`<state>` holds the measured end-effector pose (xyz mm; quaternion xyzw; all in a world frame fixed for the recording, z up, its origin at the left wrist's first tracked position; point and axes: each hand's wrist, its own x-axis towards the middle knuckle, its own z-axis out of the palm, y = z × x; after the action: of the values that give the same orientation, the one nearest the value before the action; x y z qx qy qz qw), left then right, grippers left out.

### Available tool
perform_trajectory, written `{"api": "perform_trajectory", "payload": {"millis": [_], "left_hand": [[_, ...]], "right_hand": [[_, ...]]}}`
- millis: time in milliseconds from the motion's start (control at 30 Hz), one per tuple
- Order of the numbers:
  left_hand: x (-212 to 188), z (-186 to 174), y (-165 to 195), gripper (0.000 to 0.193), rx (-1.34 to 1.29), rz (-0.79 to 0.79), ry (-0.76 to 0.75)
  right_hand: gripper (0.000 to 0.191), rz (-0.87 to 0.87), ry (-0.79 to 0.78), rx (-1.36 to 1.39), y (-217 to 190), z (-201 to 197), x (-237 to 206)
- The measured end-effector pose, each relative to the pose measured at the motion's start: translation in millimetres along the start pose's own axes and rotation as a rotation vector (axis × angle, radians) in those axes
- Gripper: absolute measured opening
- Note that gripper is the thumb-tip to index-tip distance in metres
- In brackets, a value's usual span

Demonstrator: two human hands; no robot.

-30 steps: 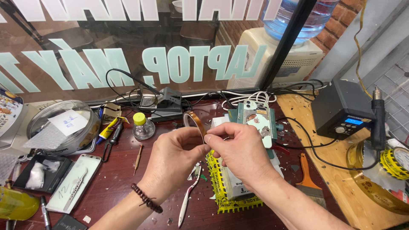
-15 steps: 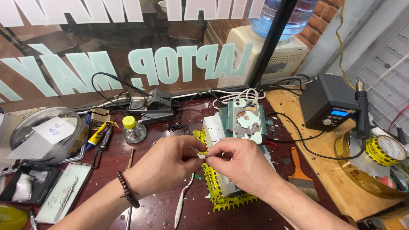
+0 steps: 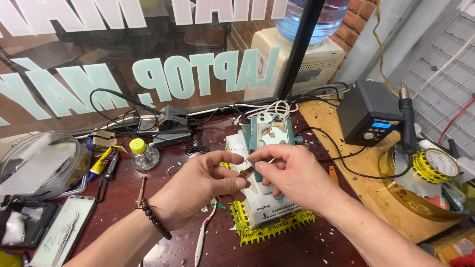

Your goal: The person heats the back of a phone mounted in a fixture with a hot air gun while prying at the edge with a tool, then brushes debris off the work area. They apply adhesive tape around the phone, position a wireless charging coil onto the phone back, press it into place, and heat the phone again with the hot air gun while pressing the coil.

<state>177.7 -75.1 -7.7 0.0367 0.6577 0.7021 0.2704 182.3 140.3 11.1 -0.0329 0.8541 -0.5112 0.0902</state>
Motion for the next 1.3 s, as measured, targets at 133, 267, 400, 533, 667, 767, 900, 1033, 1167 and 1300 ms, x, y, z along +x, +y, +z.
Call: {"api": "perform_trajectory", "payload": {"millis": [133,267,400,533,667,767,900,1033,1167,1300], "left_hand": [[2.2,3.0,-2.2,0.059,0.002,0.003,0.017],[1.6,4.3,-4.3,0.062,0.045,-0.018,0.070],[0.2,3.6,-5.3,0.063,0.120,0.072,0.061],[-1.5,3.5,-7.9,0.063,0.177,0.051,0.074],[-3.4,3.8,-13.3,0.056,0.234,0.044,0.129],[-4.0,1.1,-16.9,0.045,0.149,0.032,0.131],[-7.5,-5.2,-23.3,0.026,0.164,-0.076,0.232],[-9.8,-6.3,-32.2,0.013,0.101,-0.095,0.314],[-16.8,-7.8,-36.9,0.013,0.094,-0.093,0.350],[-29.2,-9.6,-39.7,0.014,0.001,-0.099,0.444]], "right_hand": [[0.024,-0.015,-0.043,0.009,0.3,2.3,-1.2],[0.024,-0.010,-0.055,-0.006,-1.8,5.5,-0.9],[0.021,-0.013,-0.078,-0.033,-6.0,8.4,1.7],[0.016,-0.003,-0.120,-0.095,-6.3,12.1,5.9],[0.014,-0.221,-0.083,-0.330,-1.2,21.5,6.7],[0.014,-0.358,-0.117,-0.470,0.9,30.3,6.7],[0.014,-0.354,-0.119,-0.593,-4.6,41.2,7.3],[0.012,-0.414,-0.144,-0.736,-15.7,49.1,6.9],[0.019,-0.545,-0.124,-0.791,-22.8,52.6,8.0],[0.013,-0.598,-0.130,-0.708,-22.3,60.1,17.5]]}}
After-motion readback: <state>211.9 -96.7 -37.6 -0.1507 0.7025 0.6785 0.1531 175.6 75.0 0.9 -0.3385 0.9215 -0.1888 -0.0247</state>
